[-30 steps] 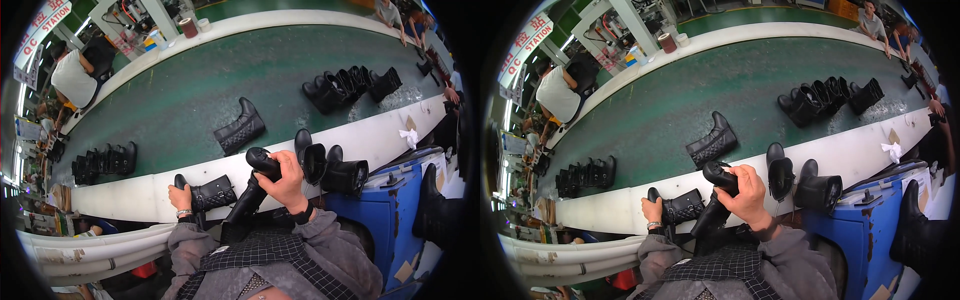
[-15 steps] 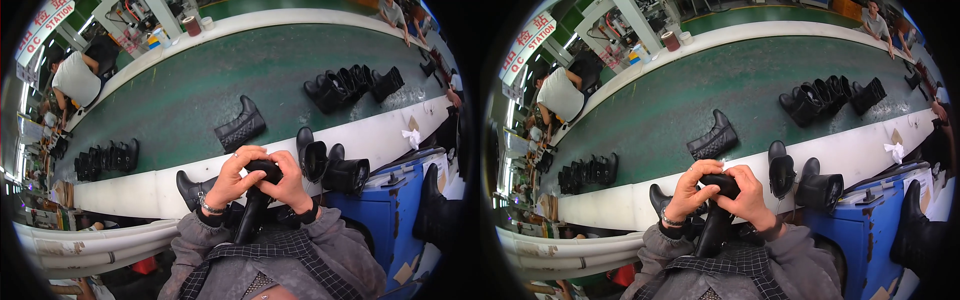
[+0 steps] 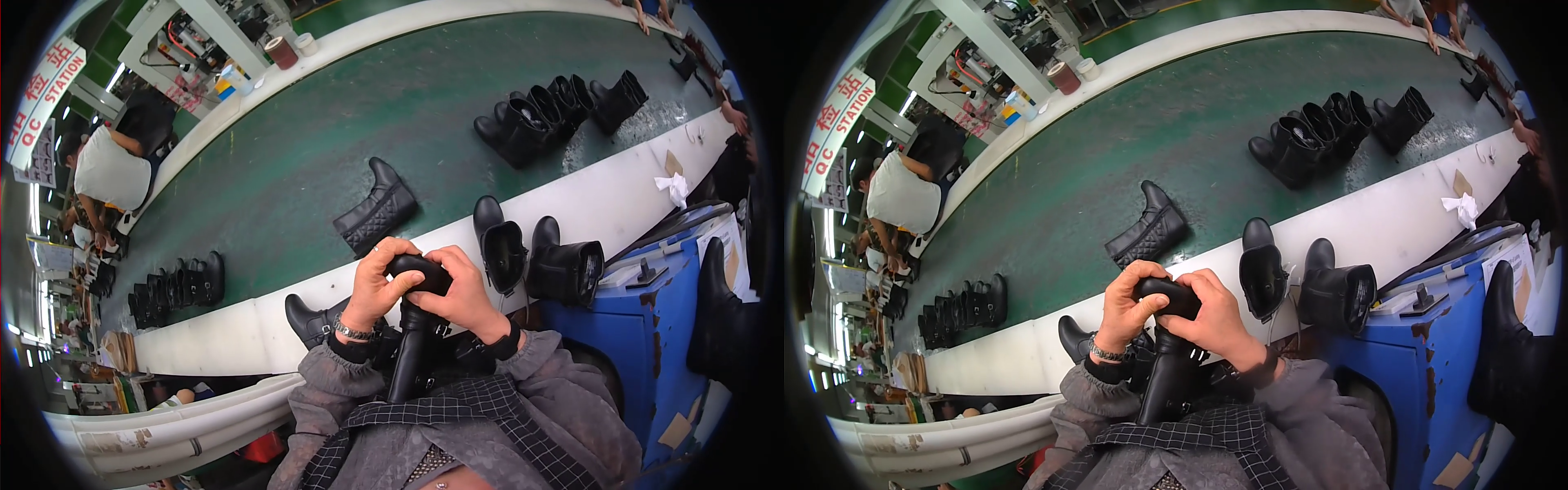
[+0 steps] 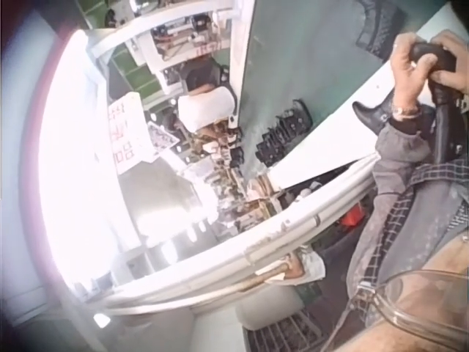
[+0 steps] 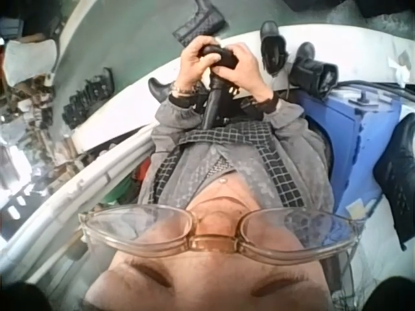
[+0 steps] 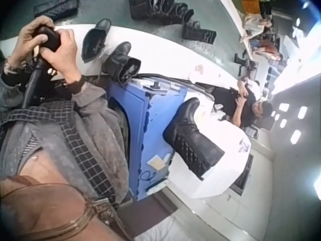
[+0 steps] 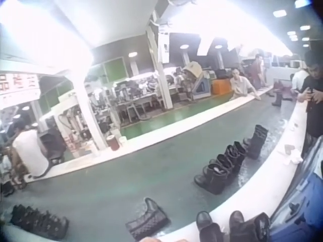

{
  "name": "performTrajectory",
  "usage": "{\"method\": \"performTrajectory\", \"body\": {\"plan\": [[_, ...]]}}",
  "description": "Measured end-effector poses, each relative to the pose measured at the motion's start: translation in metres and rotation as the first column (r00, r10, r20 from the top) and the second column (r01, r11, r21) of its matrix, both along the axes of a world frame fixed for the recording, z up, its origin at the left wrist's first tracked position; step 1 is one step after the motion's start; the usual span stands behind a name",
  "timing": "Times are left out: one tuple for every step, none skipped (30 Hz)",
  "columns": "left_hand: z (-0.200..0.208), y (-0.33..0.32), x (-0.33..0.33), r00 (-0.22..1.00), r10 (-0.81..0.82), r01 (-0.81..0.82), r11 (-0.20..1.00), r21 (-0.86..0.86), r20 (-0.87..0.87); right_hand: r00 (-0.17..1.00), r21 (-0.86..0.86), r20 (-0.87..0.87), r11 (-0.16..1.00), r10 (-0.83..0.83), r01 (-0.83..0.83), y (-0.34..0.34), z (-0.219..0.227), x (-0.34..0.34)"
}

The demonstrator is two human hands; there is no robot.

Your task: Inspecting and quality checking finished black boots on a conveyor belt and at a specialized machine.

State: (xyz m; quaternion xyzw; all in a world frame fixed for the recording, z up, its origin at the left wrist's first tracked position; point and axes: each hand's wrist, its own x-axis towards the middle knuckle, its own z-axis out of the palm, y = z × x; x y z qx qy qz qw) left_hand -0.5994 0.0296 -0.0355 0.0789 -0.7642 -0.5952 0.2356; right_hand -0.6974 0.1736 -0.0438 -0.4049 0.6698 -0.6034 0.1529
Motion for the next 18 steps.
{"method": "performTrajectory", "body": {"plan": [[-0.001, -0.001, 0.000, 1.000, -0.014, 0.014, 1.000, 0.006, 0.026, 1.000, 0.022, -0.012, 1.000, 0.016, -0.015, 0.001, -0.002, -0.001], [0.002, 0.000, -0.002, 1.000, -0.016, 0.016, 1.000, 0.004, 0.027, 0.999, 0.041, -0.026, 0.999, 0.033, -0.032, 0.000, -0.003, -0.003], [0.007, 0.003, -0.003, 1.000, 0.008, -0.008, 1.000, 0.010, -0.012, 0.999, 0.037, -0.025, 0.999, 0.031, -0.030, 0.001, -0.006, -0.003], [0.013, 0.005, -0.005, 0.998, 0.032, -0.031, 0.999, 0.016, -0.051, 0.989, 0.057, 0.147, 0.998, 0.029, -0.038, 0.005, -0.009, 0.000], [0.018, 0.006, -0.005, 0.998, 0.034, -0.034, 0.999, 0.008, -0.053, 0.950, 0.072, 0.312, 0.996, 0.028, -0.053, 0.008, -0.013, 0.002], [0.025, 0.007, -0.008, 0.993, 0.025, -0.018, 0.998, 0.061, -0.114, 0.951, 0.066, 0.307, 0.997, 0.021, -0.044, 0.012, -0.024, 0.005], [0.031, 0.009, -0.011, 0.985, 0.016, 0.003, 0.994, 0.112, -0.174, 0.891, -0.047, 0.453, 0.999, 0.035, -0.015, 0.016, -0.040, 0.009], [0.036, 0.009, -0.013, 0.978, -0.010, 0.026, 0.997, 0.072, -0.208, 0.810, -0.156, 0.582, 0.987, 0.070, 0.027, 0.017, -0.041, 0.008], [0.042, 0.011, -0.015, 0.976, -0.025, 0.040, 0.997, 0.065, -0.217, 0.626, -0.212, 0.761, 0.977, 0.170, -0.008, 0.028, -0.035, 0.006], [0.050, 0.014, -0.019, 0.958, -0.057, 0.081, 0.994, 0.076, -0.282, 0.603, -0.240, 0.775, 0.971, 0.189, 0.004, 0.035, -0.036, 0.005], [0.057, 0.020, -0.022, 0.935, -0.100, 0.137, 0.987, 0.085, -0.341, 0.580, -0.268, 0.789, 0.963, 0.201, 0.031, 0.043, -0.036, 0.008], [0.066, 0.024, -0.021, 0.922, -0.132, 0.180, 0.979, 0.100, -0.363, 0.593, -0.274, 0.783, 0.960, 0.189, 0.055, 0.046, -0.034, 0.011], [0.072, 0.029, -0.022, 0.914, -0.165, 0.214, 0.972, 0.093, -0.372, 0.445, -0.441, 0.808, 0.897, 0.387, 0.021, 0.050, -0.031, 0.015], [0.078, 0.032, -0.022, 0.879, -0.205, 0.258, 0.964, 0.069, -0.430, 0.289, -0.601, 0.766, 0.799, 0.573, 0.010, 0.051, -0.029, 0.018], [0.080, 0.034, -0.025, 0.837, -0.251, 0.312, 0.949, 0.048, -0.486, 0.326, -0.604, 0.761, 0.796, 0.561, 0.038, 0.054, -0.024, 0.026], [0.079, 0.035, -0.028, 0.788, -0.353, 0.413, 0.911, 0.009, -0.505, 0.335, -0.654, 0.730, 0.751, 0.596, 0.090, 0.055, -0.016, 0.038], [0.082, 0.038, -0.028, 0.766, -0.382, 0.447, 0.894, 0.002, -0.517, 0.342, -0.701, 0.695, 0.701, 0.632, 0.128, 0.058, -0.011, 0.048], [0.086, 0.047, -0.026, 0.737, -0.437, 0.517, 0.856, 0.013, -0.516, 0.406, -0.697, 0.690, 0.701, 0.600, 0.149, 0.066, -0.015, 0.054]]}}
